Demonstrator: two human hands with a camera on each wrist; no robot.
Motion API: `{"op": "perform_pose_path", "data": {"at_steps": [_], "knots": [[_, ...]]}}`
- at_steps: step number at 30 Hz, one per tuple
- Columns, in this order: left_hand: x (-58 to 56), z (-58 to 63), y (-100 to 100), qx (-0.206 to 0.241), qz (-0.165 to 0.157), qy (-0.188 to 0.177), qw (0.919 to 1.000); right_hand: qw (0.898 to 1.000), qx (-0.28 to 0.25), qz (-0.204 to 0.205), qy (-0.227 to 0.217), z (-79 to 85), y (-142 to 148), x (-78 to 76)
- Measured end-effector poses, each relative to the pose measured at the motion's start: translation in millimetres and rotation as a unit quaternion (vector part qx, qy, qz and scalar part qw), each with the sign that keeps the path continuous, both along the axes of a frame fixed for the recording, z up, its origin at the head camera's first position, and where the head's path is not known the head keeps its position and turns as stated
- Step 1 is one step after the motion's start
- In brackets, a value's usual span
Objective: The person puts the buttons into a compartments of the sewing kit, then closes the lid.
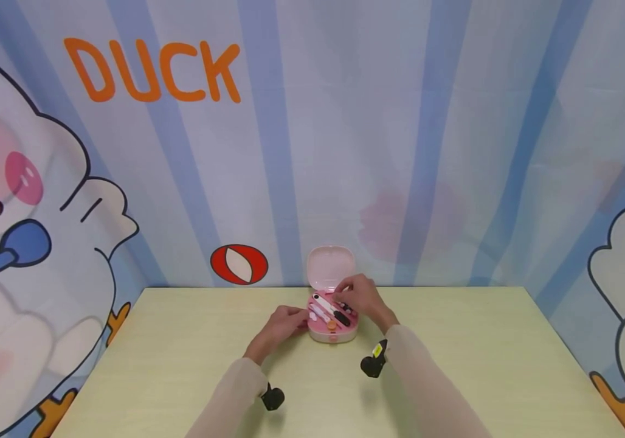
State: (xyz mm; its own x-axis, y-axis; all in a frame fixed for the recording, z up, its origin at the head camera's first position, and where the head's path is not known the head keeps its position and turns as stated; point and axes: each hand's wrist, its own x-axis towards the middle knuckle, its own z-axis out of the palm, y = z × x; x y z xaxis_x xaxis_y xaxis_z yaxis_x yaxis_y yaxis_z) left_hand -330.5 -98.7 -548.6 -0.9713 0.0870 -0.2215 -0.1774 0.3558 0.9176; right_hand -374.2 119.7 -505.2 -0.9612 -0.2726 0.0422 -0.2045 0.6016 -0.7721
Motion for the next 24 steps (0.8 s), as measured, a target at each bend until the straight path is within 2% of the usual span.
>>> {"op": "perform_pose_path", "data": {"at_steps": [7, 15, 24], "knots": [[-0.7, 0.4, -0.1, 0.005, -0.002, 0.000, 1.0000, 0.999, -0.023, -0.032, -0.010, 4.5, 1.6, 1.4], [-0.5, 0.6, -1.5, -0.001, 0.000, 0.000, 1.0000, 0.996, -0.040, -0.069, 0.046, 11.7, 17.0, -0.4], [0.7, 0.6, -0.9, 0.001, -0.001, 0.001, 1.0000, 0.995, -0.060, -0.080, 0.026, 15.3, 27.8, -4.2]]}}
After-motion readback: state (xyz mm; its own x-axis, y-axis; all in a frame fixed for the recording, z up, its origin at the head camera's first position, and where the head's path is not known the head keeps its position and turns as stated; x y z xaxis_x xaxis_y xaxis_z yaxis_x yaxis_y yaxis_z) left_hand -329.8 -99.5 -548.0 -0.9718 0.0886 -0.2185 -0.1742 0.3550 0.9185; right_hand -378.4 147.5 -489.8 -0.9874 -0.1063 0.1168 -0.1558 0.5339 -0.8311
